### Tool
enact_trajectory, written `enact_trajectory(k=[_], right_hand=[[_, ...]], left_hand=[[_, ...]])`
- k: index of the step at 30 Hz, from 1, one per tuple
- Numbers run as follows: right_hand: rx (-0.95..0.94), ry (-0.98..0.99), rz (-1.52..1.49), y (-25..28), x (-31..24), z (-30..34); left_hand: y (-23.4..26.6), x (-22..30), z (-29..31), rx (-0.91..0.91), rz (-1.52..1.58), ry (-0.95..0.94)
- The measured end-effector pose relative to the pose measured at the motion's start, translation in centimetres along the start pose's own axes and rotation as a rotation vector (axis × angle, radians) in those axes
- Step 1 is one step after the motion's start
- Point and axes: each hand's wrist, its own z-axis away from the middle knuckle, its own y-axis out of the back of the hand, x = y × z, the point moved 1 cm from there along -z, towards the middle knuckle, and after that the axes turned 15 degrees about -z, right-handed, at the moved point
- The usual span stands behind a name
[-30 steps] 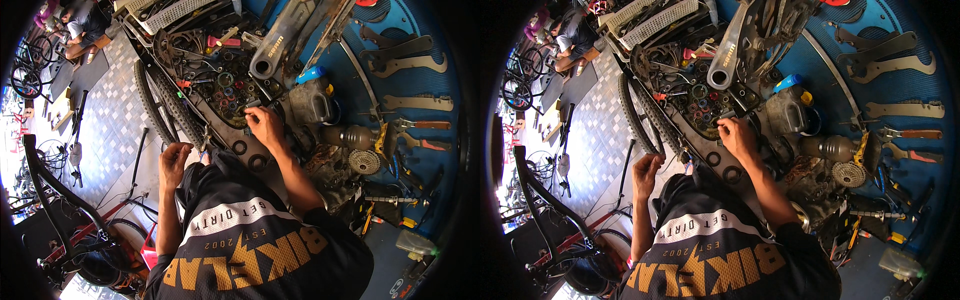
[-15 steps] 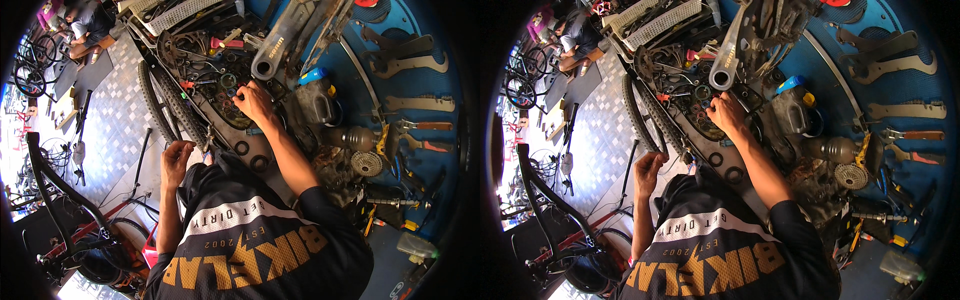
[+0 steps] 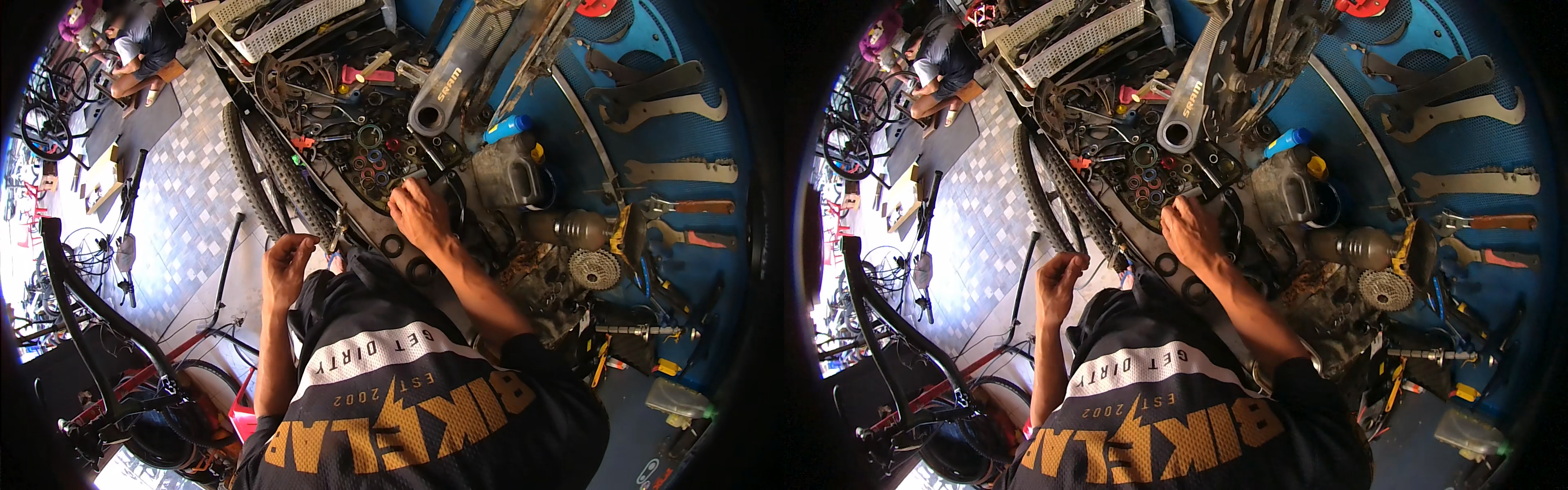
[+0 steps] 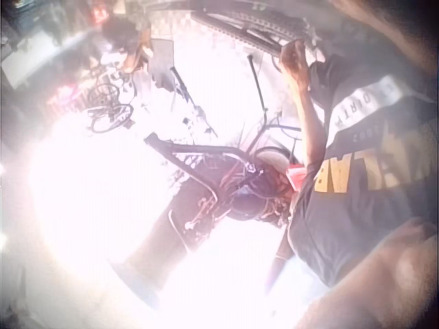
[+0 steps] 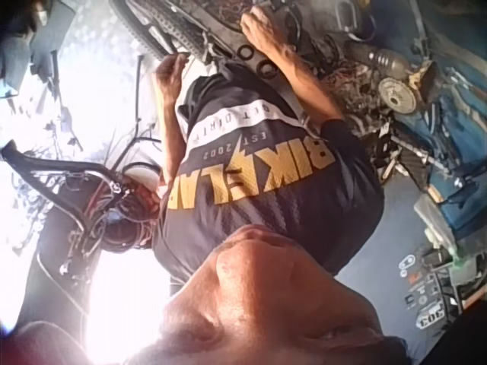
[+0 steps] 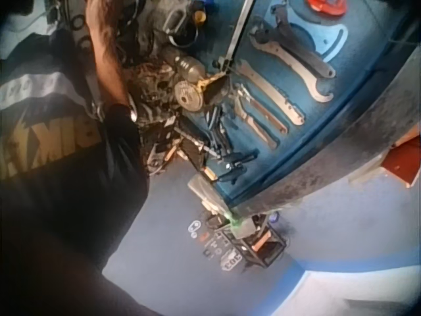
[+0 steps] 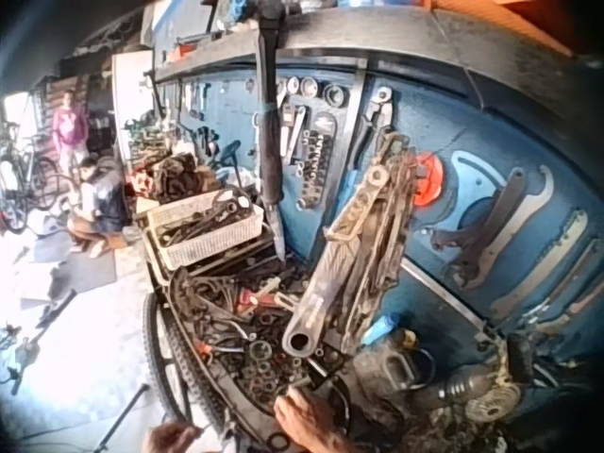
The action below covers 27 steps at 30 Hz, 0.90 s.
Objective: The person assembles small bicycle components at a workbench, handling a crank arm, bearings, and a small tube. They insert bearings into the crank arm and apply a substance from the tube to the parts.
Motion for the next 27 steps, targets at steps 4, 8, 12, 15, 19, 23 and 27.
enact_trajectory(k=[4,8,12,15,19,23,27], right_hand=[[-0.047,-0.109,-0.096,0.2,-0.2,0.2],[0.067,-0.249,-0.202,2.0,1.9,-1.3],[0.177,-0.326,0.060,3.4,6.8,-4.0],[0.124,-0.403,0.063,3.2,9.5,-5.5],[0.045,-0.368,-0.017,2.8,10.0,-6.2],[-0.034,-0.332,0.051,2.9,8.7,-6.2],[-0.133,-0.418,0.095,3.1,7.8,-6.5]], left_hand=[[0.3,0.0,-0.3,0.010,0.003,-0.024],[0.6,-0.1,-0.1,0.030,-0.028,-0.008],[0.3,0.0,-0.1,0.016,-0.020,0.003],[0.0,0.2,-0.1,0.022,0.003,-0.009],[0.3,0.2,-0.1,0.022,-0.030,0.010],[0.5,0.1,-0.1,0.012,-0.027,0.031],[0.6,0.0,-0.1,0.020,-0.021,0.018]])
